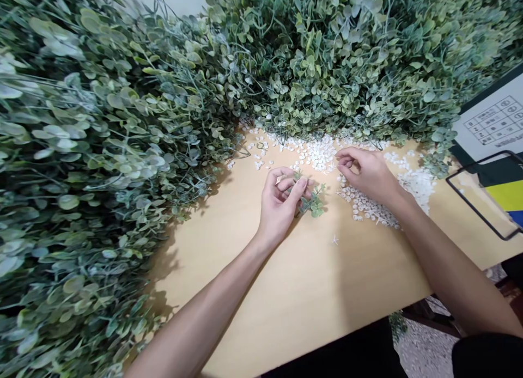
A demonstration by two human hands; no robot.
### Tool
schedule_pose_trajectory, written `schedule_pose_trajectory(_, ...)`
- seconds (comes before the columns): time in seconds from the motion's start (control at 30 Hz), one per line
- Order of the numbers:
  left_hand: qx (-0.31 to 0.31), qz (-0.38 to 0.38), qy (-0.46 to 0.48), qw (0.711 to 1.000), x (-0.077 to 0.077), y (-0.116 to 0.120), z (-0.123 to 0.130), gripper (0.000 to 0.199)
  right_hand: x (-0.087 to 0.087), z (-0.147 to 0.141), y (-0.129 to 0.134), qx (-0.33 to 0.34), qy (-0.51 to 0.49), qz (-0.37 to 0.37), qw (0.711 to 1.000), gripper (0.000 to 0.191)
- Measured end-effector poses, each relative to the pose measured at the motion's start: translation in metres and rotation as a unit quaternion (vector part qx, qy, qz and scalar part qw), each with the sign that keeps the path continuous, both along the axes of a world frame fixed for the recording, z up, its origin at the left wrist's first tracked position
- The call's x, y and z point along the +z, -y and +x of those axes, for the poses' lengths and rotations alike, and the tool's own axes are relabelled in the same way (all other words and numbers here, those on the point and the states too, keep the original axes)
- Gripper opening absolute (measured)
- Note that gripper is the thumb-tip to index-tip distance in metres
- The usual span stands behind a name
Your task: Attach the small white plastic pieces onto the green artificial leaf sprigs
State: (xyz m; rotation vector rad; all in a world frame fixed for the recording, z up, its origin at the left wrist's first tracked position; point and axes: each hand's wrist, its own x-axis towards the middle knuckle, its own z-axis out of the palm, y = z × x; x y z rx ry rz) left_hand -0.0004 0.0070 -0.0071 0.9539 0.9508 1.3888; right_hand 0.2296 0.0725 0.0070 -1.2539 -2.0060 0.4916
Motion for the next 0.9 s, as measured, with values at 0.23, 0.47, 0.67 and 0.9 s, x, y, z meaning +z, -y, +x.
schedule_pose_trajectory(0.23,-0.025,0.01,-0.072,0.997,0.006,0.005,0.001,0.033,0.016,-0.011,0.009,0.01,-0.244,-0.117,0.963,0.025)
schedule_pose_trajectory(0.47,-0.003,0.004,-0.122,0.992,0.012,0.007,0.002,0.031,0.014,-0.029,0.019,0.072,-0.389,-0.308,0.865,0.046)
schedule_pose_trajectory(0.67,0.003,0.002,-0.122,0.993,0.011,0.008,0.001,0.029,0.013,-0.031,0.02,0.078,-0.401,-0.342,0.846,0.049)
schedule_pose_trajectory(0.9,0.008,0.001,-0.114,0.993,0.01,0.007,0.002,0.029,0.015,-0.034,0.024,0.084,-0.406,-0.365,0.833,0.051)
